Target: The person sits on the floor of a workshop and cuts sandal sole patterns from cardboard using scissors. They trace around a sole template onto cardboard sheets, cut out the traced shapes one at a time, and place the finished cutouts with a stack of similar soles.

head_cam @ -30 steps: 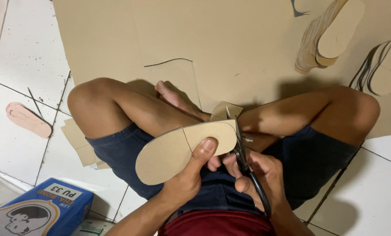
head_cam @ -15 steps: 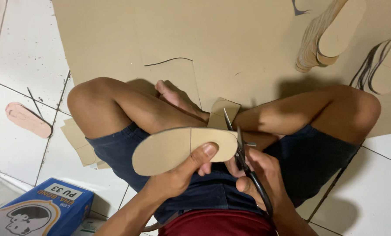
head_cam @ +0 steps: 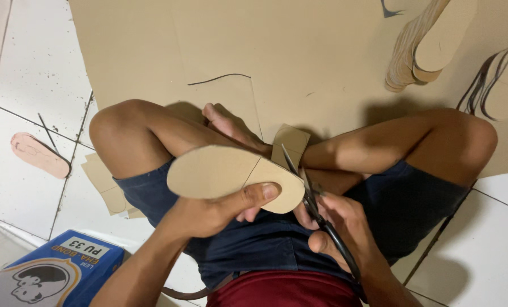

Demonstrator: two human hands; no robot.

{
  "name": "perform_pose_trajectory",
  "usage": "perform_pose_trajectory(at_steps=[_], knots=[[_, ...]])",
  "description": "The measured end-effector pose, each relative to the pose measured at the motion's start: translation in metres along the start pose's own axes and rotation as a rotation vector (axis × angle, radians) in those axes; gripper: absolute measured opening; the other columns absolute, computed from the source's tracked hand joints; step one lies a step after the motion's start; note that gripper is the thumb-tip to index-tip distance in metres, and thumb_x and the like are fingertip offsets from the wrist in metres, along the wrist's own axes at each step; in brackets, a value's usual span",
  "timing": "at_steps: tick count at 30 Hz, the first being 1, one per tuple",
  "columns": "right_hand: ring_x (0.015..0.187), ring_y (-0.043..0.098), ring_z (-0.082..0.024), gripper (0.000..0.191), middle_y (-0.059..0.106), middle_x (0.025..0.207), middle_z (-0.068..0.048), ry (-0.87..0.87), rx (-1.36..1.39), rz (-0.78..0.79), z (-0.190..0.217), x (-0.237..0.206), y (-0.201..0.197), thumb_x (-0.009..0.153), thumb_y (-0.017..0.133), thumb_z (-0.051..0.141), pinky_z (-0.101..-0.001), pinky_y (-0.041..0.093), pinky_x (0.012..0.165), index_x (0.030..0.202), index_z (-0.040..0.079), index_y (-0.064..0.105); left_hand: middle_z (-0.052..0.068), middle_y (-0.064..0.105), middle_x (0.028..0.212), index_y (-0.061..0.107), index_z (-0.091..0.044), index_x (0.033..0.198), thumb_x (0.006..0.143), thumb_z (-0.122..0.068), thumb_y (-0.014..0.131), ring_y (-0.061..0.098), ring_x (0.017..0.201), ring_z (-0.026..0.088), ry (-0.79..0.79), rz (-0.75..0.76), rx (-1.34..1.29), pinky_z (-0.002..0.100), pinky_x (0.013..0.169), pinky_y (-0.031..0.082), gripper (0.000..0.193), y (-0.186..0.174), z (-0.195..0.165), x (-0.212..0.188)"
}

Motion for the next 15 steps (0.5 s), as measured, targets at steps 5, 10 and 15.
perform_pose_trajectory(at_steps=[5,10,15], knots=[[0.064,0.048,-0.009,0.078,0.054,0.073,0.002,0.002,-0.004,0.037,0.001,0.000,0.002,0.076,0.073,0.075,-0.0248,0.038,0.057,0.102,0.002,0.068,0.001,0.063,0.067,0.067,-0.001,0.108,0.094,-0.023,0.072,0.067,0.090,0.016,0.406,0.013,-0.100,0.033,0.102,0.043,0.026,-0.007,-0.029,-0.002],[0.071,0.047,-0.008,0.066,0.052,0.081,0.001,-0.103,-0.034,0.060,0.005,-0.003,0.000,0.084,0.073,0.069,-0.0227,0.037,0.063,0.095,0.005,0.064,0.001,0.065,0.068,0.074,-0.003,0.099,0.093,-0.021,0.079,0.068,0.077,0.013,0.294,0.066,-0.070,0.030,0.087,0.053,0.020,-0.009,-0.017,0.003],[0.058,0.052,-0.007,0.054,0.058,0.066,0.001,-0.029,-0.033,0.015,-0.021,-0.006,-0.008,0.074,0.087,0.050,-0.0239,0.039,0.053,0.092,0.001,0.074,0.001,0.060,0.058,0.075,-0.001,0.093,0.089,-0.016,0.079,0.060,0.056,0.012,0.109,0.121,-0.185,0.027,0.069,0.053,0.016,-0.010,0.001,0.011]])
Point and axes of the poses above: each hand's wrist, its own x-axis towards the middle knuckle, its own y-axis out of the palm, z = x × y, the point moved 8 cm from there along x, towards the middle knuckle
